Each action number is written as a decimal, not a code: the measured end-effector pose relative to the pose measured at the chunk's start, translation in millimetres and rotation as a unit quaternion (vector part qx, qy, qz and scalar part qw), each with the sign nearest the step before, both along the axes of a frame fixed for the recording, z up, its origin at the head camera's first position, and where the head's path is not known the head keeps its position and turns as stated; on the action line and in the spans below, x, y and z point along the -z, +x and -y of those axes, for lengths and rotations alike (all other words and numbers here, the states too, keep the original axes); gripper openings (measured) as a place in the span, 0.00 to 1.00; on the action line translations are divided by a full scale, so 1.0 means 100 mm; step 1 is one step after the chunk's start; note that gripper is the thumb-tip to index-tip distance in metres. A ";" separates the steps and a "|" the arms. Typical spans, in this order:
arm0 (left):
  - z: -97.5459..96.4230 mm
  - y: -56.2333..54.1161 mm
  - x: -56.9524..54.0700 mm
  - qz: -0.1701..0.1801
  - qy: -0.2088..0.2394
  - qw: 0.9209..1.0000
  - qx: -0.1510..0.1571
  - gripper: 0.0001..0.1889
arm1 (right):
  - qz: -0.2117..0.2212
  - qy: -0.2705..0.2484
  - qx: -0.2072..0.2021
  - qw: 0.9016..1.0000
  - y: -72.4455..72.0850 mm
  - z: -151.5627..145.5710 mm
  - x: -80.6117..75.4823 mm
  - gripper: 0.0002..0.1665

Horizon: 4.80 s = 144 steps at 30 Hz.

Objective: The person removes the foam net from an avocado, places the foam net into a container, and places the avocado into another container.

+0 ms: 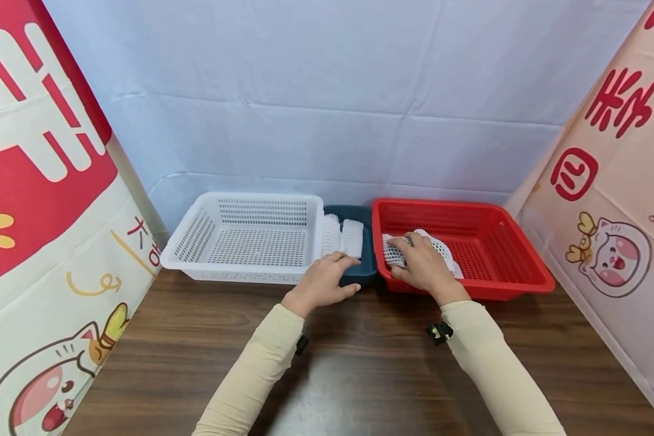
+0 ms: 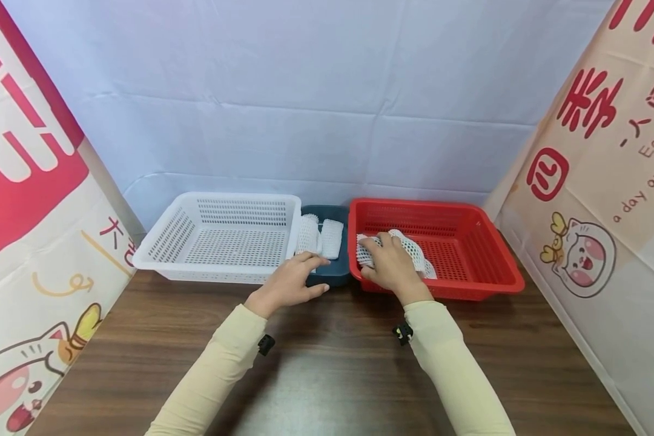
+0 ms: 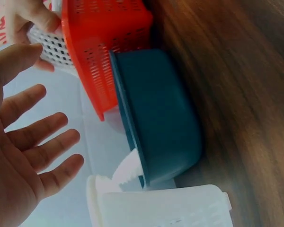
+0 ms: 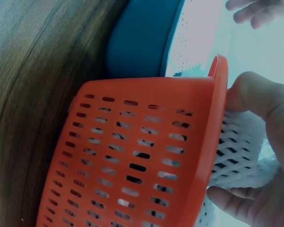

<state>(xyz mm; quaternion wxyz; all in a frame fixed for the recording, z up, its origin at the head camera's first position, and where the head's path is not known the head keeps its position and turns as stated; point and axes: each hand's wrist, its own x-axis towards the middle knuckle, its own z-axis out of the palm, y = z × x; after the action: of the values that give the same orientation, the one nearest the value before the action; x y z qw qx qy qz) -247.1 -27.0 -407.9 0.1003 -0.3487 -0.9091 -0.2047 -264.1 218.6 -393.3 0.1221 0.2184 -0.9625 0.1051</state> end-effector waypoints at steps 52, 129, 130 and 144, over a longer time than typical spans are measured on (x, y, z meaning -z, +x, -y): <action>0.24 0.16 0.02 0.027 0.199 0.979 0.015 0.25 | -0.065 -0.215 -0.067 0.972 0.36 0.06 -0.12 0.32; 0.39 0.21 0.57 0.349 0.251 0.901 0.057 0.30 | 0.340 -0.404 -0.112 0.842 0.58 0.45 0.59 0.18; 0.39 0.22 0.58 0.350 0.250 0.901 0.058 0.30 | 0.342 -0.400 -0.112 0.843 0.57 0.44 0.59 0.18; 0.42 0.20 0.64 0.318 0.202 0.926 0.039 0.25 | 0.333 -0.352 -0.116 0.867 0.55 0.43 0.66 0.19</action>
<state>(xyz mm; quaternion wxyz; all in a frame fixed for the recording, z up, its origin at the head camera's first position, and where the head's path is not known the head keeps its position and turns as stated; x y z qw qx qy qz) -227.2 -68.8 -471.8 -0.1334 -0.2725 -0.8184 -0.4881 -209.5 175.2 -459.6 -0.1500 0.2229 -0.8131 0.5164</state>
